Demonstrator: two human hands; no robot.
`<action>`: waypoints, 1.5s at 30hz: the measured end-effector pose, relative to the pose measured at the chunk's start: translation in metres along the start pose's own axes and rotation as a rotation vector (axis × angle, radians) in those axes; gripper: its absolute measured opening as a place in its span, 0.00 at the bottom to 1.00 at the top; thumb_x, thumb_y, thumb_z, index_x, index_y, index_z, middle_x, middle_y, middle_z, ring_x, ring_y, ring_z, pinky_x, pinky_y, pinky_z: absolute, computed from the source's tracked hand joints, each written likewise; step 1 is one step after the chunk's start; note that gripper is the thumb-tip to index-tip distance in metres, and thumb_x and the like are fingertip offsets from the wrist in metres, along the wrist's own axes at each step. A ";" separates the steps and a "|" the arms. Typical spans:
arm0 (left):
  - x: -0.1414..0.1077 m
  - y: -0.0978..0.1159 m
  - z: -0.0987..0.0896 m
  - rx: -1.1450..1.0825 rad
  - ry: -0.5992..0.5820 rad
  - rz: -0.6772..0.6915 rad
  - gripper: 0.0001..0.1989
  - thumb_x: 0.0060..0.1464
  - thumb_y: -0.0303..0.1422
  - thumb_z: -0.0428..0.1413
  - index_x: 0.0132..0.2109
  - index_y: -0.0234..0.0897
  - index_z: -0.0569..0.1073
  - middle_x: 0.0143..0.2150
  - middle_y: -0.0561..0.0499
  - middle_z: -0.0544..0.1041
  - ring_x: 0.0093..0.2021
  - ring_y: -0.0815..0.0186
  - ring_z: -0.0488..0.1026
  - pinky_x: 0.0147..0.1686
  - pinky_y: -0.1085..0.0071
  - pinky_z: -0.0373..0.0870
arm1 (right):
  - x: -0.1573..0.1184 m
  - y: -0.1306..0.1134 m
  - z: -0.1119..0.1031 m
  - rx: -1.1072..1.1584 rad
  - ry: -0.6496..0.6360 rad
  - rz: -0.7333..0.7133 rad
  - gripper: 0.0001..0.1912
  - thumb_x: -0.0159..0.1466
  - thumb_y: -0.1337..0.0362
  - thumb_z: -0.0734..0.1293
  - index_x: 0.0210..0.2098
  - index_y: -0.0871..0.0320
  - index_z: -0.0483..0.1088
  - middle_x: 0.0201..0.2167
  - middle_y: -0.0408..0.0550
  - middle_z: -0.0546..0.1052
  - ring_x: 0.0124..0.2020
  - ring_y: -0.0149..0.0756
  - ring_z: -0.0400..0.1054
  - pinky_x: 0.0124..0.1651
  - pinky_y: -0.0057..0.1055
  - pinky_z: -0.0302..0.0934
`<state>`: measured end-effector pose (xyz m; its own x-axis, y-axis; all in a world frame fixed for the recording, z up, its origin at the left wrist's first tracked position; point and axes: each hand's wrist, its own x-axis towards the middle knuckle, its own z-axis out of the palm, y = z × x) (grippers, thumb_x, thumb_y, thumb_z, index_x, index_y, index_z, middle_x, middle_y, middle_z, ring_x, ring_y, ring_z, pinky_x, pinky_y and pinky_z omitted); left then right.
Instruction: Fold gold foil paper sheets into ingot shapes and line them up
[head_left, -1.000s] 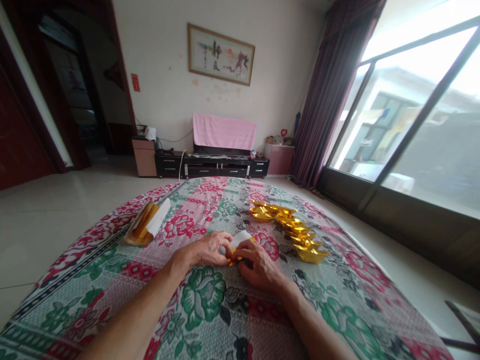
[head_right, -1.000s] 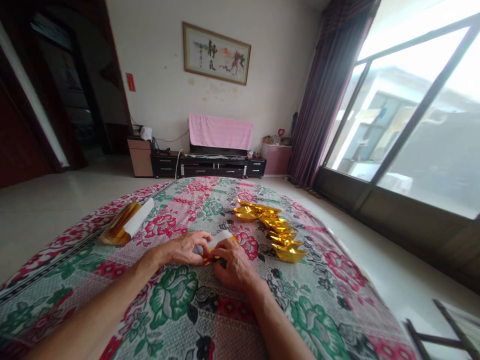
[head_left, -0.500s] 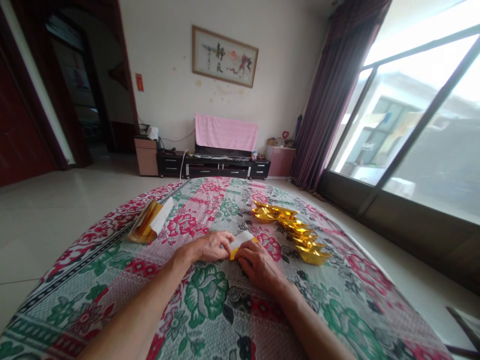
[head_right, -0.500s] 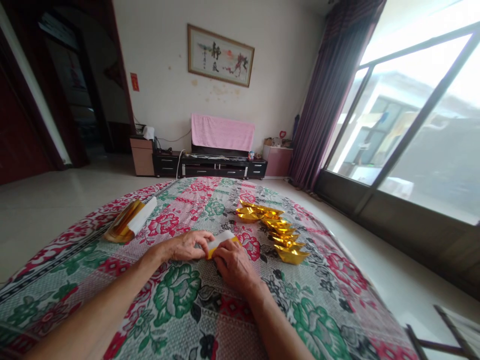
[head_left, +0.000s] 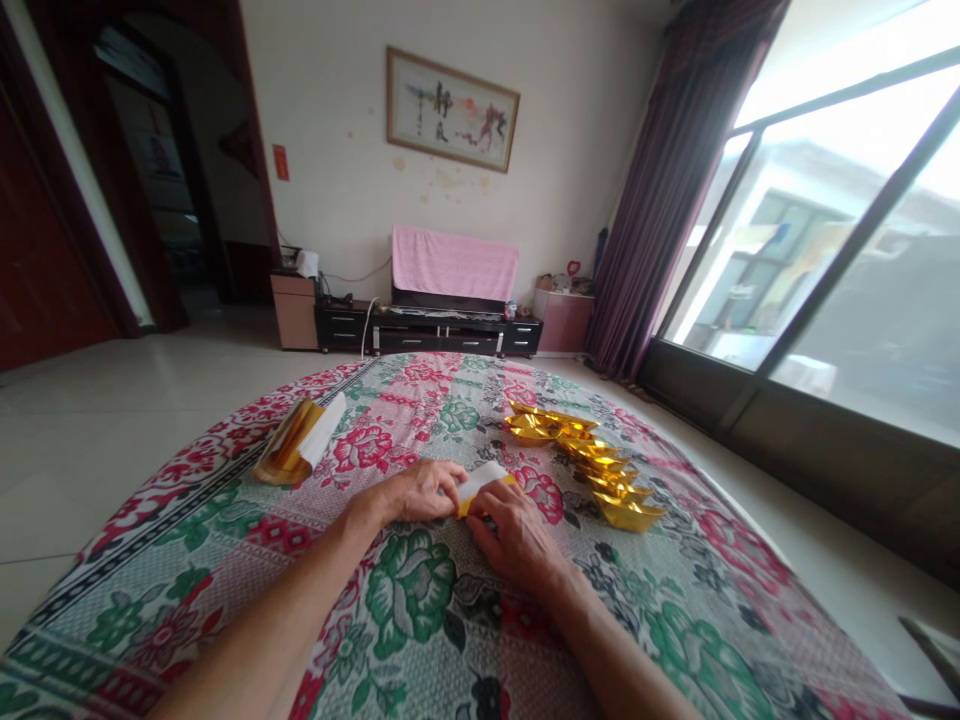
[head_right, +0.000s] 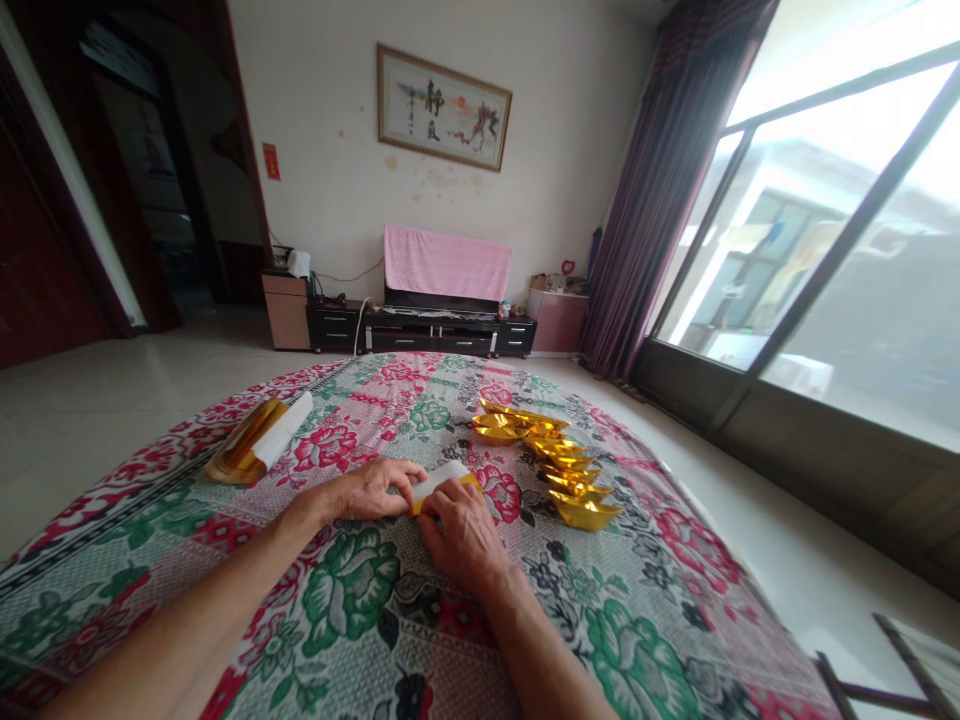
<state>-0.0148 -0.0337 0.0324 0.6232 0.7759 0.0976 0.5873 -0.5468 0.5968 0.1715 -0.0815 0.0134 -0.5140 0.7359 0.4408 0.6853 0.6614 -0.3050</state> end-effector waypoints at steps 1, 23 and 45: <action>0.000 -0.001 0.000 -0.006 0.001 0.006 0.12 0.39 0.25 0.51 0.28 0.38 0.79 0.48 0.54 0.73 0.44 0.66 0.71 0.46 0.77 0.63 | 0.000 0.000 0.001 0.000 0.006 0.004 0.07 0.62 0.66 0.59 0.31 0.57 0.68 0.31 0.45 0.69 0.36 0.32 0.61 0.43 0.29 0.53; 0.002 -0.019 0.008 0.030 0.044 0.032 0.08 0.41 0.28 0.54 0.28 0.37 0.78 0.47 0.55 0.74 0.40 0.70 0.72 0.43 0.81 0.64 | 0.008 0.002 0.017 -0.061 0.139 0.233 0.08 0.59 0.68 0.62 0.23 0.59 0.66 0.30 0.45 0.68 0.31 0.30 0.61 0.33 0.25 0.51; 0.008 -0.002 0.011 0.191 0.074 0.019 0.06 0.42 0.28 0.51 0.22 0.35 0.72 0.43 0.50 0.72 0.38 0.68 0.70 0.41 0.76 0.66 | 0.020 0.004 0.008 -0.129 0.007 0.277 0.08 0.59 0.68 0.60 0.24 0.59 0.67 0.28 0.45 0.68 0.26 0.27 0.61 0.26 0.25 0.45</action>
<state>-0.0053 -0.0299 0.0237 0.5999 0.7818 0.1701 0.6672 -0.6061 0.4330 0.1603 -0.0633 0.0144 -0.2952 0.8842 0.3620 0.8591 0.4115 -0.3045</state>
